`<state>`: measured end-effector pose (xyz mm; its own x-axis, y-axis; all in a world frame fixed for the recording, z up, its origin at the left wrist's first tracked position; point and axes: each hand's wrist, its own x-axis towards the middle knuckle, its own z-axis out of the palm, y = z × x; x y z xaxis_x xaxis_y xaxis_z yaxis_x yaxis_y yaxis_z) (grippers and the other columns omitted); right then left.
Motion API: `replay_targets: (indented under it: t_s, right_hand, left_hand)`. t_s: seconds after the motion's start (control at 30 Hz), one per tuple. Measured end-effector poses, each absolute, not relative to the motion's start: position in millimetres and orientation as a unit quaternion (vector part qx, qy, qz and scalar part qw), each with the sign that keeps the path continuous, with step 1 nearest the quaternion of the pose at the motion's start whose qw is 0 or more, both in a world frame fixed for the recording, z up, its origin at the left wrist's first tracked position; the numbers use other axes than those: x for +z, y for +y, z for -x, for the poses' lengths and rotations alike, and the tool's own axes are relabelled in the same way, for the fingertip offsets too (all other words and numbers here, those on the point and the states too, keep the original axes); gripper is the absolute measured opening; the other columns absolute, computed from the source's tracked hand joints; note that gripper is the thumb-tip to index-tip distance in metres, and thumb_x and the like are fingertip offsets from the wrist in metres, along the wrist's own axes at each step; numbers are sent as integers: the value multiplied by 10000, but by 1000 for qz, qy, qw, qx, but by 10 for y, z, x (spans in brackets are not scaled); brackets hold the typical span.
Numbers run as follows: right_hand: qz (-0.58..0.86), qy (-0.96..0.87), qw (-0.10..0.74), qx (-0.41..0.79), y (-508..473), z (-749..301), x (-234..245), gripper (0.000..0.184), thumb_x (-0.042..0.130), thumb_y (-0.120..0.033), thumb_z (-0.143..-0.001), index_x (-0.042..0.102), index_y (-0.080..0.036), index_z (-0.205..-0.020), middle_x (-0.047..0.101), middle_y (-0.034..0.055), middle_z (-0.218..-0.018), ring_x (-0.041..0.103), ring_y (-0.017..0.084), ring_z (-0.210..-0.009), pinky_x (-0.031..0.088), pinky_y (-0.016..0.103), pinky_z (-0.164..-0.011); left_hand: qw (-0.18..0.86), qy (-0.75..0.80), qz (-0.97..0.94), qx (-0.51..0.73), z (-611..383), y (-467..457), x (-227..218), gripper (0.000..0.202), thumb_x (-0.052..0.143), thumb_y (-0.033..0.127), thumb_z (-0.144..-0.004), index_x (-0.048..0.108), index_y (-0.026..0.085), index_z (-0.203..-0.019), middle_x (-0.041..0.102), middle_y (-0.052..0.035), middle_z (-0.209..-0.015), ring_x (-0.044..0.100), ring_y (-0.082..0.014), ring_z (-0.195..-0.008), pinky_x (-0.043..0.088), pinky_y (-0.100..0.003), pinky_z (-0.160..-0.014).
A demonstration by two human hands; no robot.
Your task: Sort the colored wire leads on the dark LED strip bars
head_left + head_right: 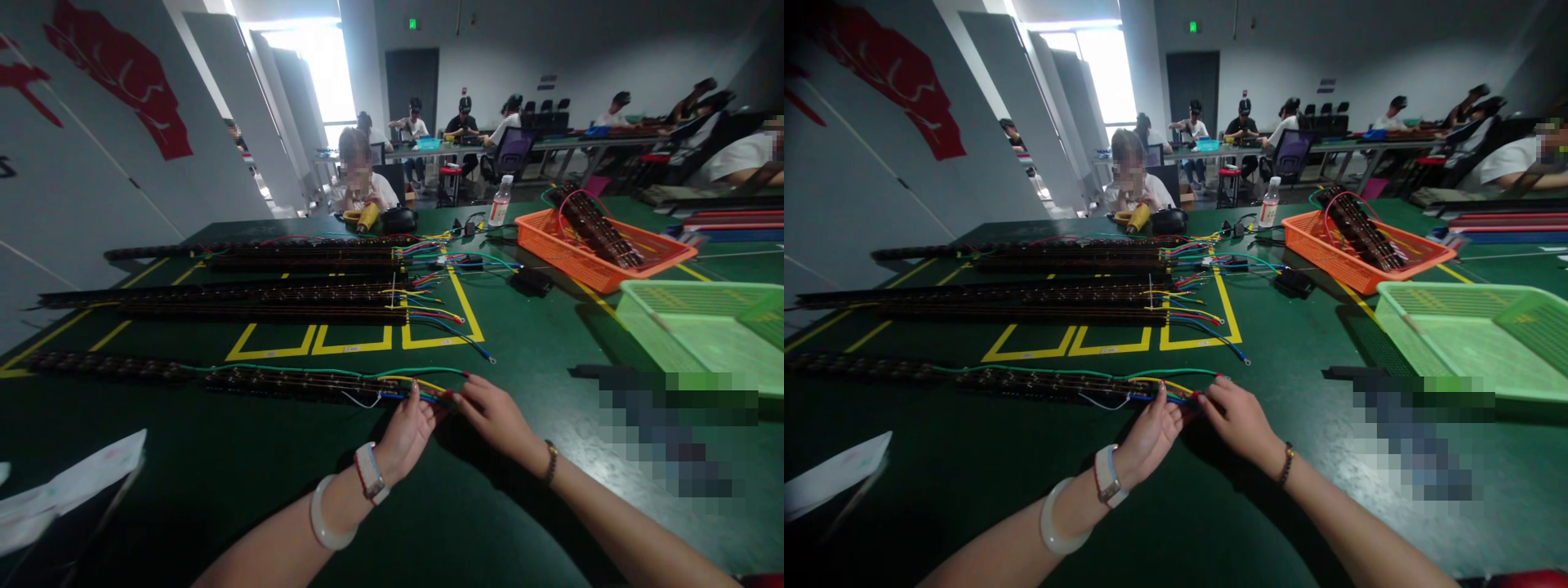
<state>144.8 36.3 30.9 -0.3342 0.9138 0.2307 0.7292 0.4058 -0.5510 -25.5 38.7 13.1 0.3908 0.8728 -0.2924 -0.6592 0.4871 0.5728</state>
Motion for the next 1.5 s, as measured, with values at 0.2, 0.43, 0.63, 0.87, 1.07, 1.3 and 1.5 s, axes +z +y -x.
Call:
replay_targets:
  t_s: [0.2, 0.43, 0.63, 0.87, 1.07, 1.3, 1.5]
  right_hand:
    - [554, -579, 261, 538, 687, -1523, 200, 316, 437, -446, -865, 501, -181, -706, 386, -71, -485, 326, 75, -395, 244, 195, -374]
    - [420, -372, 272, 782, 781, -1577, 154, 282, 575, -414, -762, 459, -168, -687, 368, -87, -530, 198, 16, -347, 101, 172, -308]
    - [550, -560, 276, 555, 813, -1577, 136, 356, 457, -496, -850, 479, -181, -685, 404, -65, -488, 342, 64, -377, 220, 192, -360]
    - [607, -755, 159, 190, 739, -1548, 142, 369, 396, -409, -919, 580, -173, -703, 616, 50, -715, 540, 141, -628, 332, 242, -559]
    - [609, -765, 114, 176, 665, -1558, 212, 400, 361, -431, -933, 627, -176, -777, 655, 74, -777, 590, 156, -705, 352, 237, -603]
    - [568, -718, 100, 391, 630, -1774, 329, 576, 353, -616, -864, 622, -143, -676, 582, 28, -562, 485, 104, -465, 324, 218, -459]
    - [489, -698, 75, 517, 599, -1843, 334, 456, 490, -559, -815, 618, -132, -721, 591, 17, -606, 469, 73, -445, 334, 183, -416]
  left_hand:
    - [808, 308, -184, 467, 266, 391, 116, 289, 494, 406, -867, 584, 132, -894, 656, -131, -1019, 570, -239, -1086, 356, -448, -1026]
    - [817, 304, -196, 450, 272, 412, 118, 316, 468, 401, -884, 586, 114, -945, 647, -151, -1073, 569, -242, -1098, 340, -446, -1043]
    - [821, 304, -195, 442, 281, 412, 146, 327, 441, 396, -897, 597, 114, -951, 626, -161, -1139, 539, -244, -1147, 338, -443, -1052]
    - [825, 293, -204, 438, 291, 423, 119, 339, 432, 395, -901, 604, 112, -977, 595, -162, -1201, 511, -243, -1183, 337, -434, -1058]
    - [828, 294, -203, 433, 295, 439, 103, 342, 442, 396, -897, 612, 115, -990, 595, -159, -1204, 513, -242, -1182, 341, -429, -1057]
    - [830, 292, -200, 430, 299, 441, 92, 362, 441, 410, -893, 610, 111, -1004, 581, -169, -1221, 517, -246, -1176, 329, -433, -1061]
    - [833, 283, -201, 431, 301, 443, 77, 352, 428, 409, -899, 607, 119, -987, 580, -162, -1227, 515, -241, -1179, 336, -424, -1057]
